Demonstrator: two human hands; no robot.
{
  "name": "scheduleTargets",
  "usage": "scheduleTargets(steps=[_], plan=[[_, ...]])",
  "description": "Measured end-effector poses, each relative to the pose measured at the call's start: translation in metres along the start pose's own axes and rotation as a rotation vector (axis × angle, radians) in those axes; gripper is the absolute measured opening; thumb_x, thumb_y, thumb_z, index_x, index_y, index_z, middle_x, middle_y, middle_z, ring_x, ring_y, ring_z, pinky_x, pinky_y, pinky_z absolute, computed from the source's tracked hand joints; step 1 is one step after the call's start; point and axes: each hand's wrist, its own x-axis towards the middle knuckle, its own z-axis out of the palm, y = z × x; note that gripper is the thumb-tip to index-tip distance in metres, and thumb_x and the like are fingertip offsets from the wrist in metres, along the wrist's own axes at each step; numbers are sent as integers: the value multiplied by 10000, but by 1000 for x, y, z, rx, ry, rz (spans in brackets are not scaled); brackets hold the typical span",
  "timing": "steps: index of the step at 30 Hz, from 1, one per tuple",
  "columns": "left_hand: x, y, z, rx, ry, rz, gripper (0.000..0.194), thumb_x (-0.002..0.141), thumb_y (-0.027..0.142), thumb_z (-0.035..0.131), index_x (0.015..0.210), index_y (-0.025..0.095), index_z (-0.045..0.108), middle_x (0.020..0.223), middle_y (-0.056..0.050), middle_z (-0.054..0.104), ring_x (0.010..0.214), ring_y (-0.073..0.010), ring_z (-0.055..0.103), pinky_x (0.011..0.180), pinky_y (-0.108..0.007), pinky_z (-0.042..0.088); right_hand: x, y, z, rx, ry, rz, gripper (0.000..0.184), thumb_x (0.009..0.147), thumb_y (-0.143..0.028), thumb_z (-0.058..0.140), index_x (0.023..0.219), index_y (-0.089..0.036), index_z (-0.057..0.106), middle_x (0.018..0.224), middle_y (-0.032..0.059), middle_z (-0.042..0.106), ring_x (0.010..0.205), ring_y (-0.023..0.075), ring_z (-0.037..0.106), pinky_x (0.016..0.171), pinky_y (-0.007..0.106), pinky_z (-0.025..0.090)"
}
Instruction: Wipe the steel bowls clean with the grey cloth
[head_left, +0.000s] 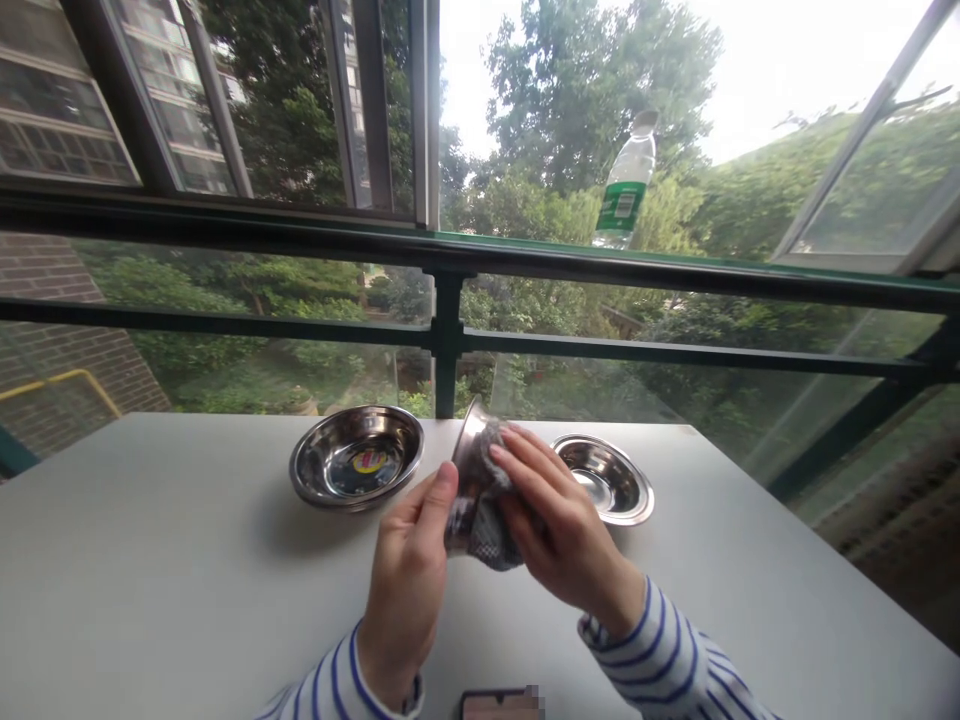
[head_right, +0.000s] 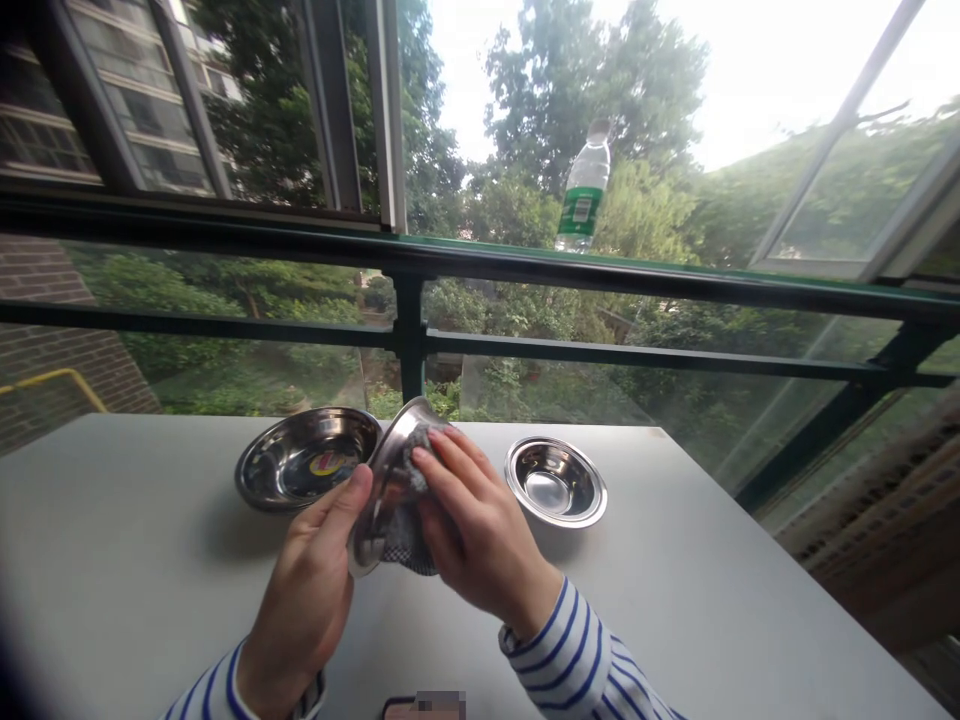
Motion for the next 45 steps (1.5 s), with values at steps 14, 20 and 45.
scheduleTargets(steps=[14, 20, 45], plan=[[-5, -1, 1, 2, -20, -3, 233, 790, 323, 577, 885, 151, 702, 787, -30, 681, 718, -146, 595, 686, -254, 457, 3, 2, -8, 15, 34, 48, 402, 838, -126, 447, 1239, -133, 470, 1295, 127, 474, 1245, 236, 381, 1010, 442, 385], [3, 4, -2, -17, 57, 42, 197, 762, 301, 617, 890, 174, 697, 790, -6, 679, 708, -128, 596, 682, -233, 449, 0, -5, 1, -47, -56, -255, 415, 816, -156, 499, 1231, -142, 477, 1297, 113, 481, 1278, 272, 321, 1021, 487, 357], [-6, -2, 4, 66, 59, 40, 200, 775, 312, 586, 854, 159, 688, 803, -27, 682, 780, -161, 602, 645, -218, 449, -1, -3, -1, -26, -96, -165, 429, 806, -169, 479, 1234, -136, 470, 1312, 124, 461, 1287, 263, 308, 1018, 477, 357]])
